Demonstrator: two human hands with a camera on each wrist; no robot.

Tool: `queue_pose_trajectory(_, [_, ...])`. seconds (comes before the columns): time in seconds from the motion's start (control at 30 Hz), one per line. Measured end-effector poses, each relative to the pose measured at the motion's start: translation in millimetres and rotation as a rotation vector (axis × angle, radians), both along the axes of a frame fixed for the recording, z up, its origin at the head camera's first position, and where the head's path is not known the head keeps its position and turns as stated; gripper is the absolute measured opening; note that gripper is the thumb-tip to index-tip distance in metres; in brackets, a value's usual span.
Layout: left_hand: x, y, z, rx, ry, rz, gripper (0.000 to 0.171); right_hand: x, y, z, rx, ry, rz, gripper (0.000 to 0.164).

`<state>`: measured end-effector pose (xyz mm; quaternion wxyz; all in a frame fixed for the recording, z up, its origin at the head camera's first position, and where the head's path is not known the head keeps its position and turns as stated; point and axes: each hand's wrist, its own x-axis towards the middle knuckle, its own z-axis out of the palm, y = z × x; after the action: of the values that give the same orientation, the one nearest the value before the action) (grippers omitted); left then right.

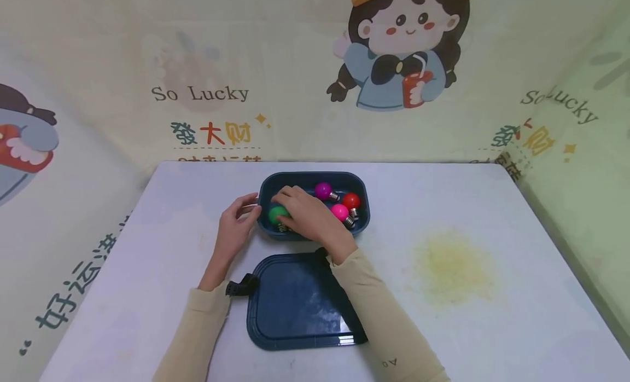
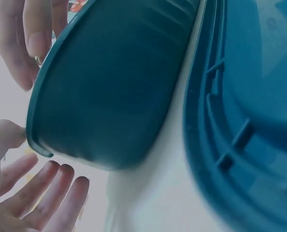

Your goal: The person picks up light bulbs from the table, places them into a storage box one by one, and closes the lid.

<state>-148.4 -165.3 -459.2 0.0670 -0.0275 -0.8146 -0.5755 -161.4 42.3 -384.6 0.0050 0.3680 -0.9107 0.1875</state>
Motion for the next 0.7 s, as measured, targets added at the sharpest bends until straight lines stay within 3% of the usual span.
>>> queue_pose_trajectory(0.23, [5.2, -8, 11.1, -0.077, 0.024, 0.033, 0.05, 2.0, 10, 2.3, -0.053, -0.026, -0.003, 0.046])
queue_pose_trajectory(0.7, [24.7, -14, 24.1, -0.151, 0.064, -0.003, 0.042, 16.2, 43, 0.5, -0.033, 0.013, -0.104, 0.045])
